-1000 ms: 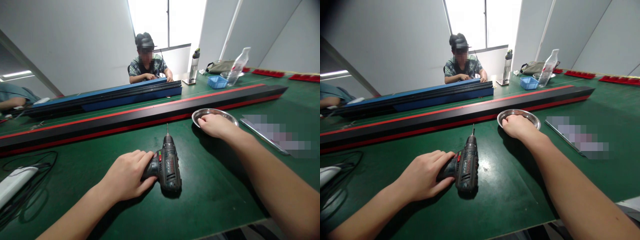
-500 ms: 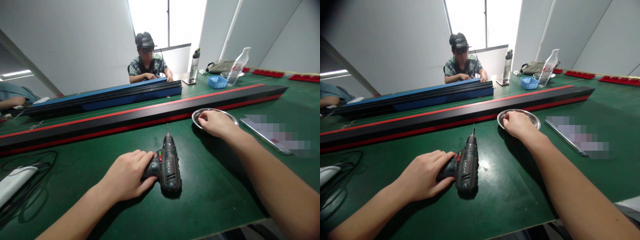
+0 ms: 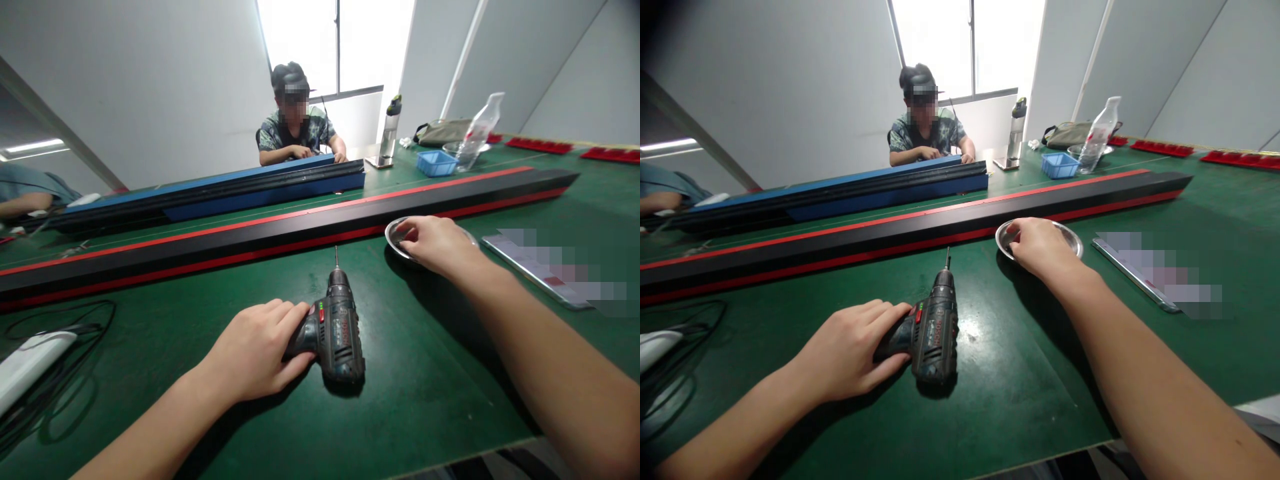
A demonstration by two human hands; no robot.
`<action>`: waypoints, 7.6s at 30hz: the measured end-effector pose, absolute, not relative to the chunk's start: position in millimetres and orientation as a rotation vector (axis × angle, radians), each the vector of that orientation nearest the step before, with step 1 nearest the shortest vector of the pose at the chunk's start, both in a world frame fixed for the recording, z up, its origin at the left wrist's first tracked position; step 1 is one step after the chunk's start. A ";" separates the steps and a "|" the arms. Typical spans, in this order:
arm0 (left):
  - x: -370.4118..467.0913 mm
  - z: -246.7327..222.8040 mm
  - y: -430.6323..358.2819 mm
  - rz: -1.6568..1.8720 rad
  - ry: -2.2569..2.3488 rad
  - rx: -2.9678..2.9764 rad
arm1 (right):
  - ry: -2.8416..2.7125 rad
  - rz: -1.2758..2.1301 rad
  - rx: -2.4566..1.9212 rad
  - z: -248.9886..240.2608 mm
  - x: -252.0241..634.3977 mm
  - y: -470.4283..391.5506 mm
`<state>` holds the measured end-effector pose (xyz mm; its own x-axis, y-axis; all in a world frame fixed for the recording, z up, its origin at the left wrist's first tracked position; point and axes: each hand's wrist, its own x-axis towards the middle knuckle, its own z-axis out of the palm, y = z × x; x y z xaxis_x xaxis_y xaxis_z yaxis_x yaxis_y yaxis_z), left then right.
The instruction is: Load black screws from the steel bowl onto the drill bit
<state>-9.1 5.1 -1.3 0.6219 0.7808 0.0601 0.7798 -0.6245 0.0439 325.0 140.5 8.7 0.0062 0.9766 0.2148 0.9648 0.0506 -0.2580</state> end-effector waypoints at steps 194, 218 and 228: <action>-8.7 -2.2 2.5 0.105 1.487 2.757 | -1.932 0.237 -1.914 9.5 323.7 141.8; -12.0 -3.9 4.1 0.082 1.443 2.779 | -1.954 -0.054 -1.945 10.8 317.2 136.0; -12.6 -1.5 5.8 0.069 1.392 2.791 | -1.938 -0.036 -1.911 10.7 319.7 138.1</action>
<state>-12.6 5.8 -1.5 0.6007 0.7989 0.0296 0.7979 -0.6015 0.0395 319.7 138.1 10.7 0.0296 0.9510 0.3077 0.9617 0.0568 -0.2682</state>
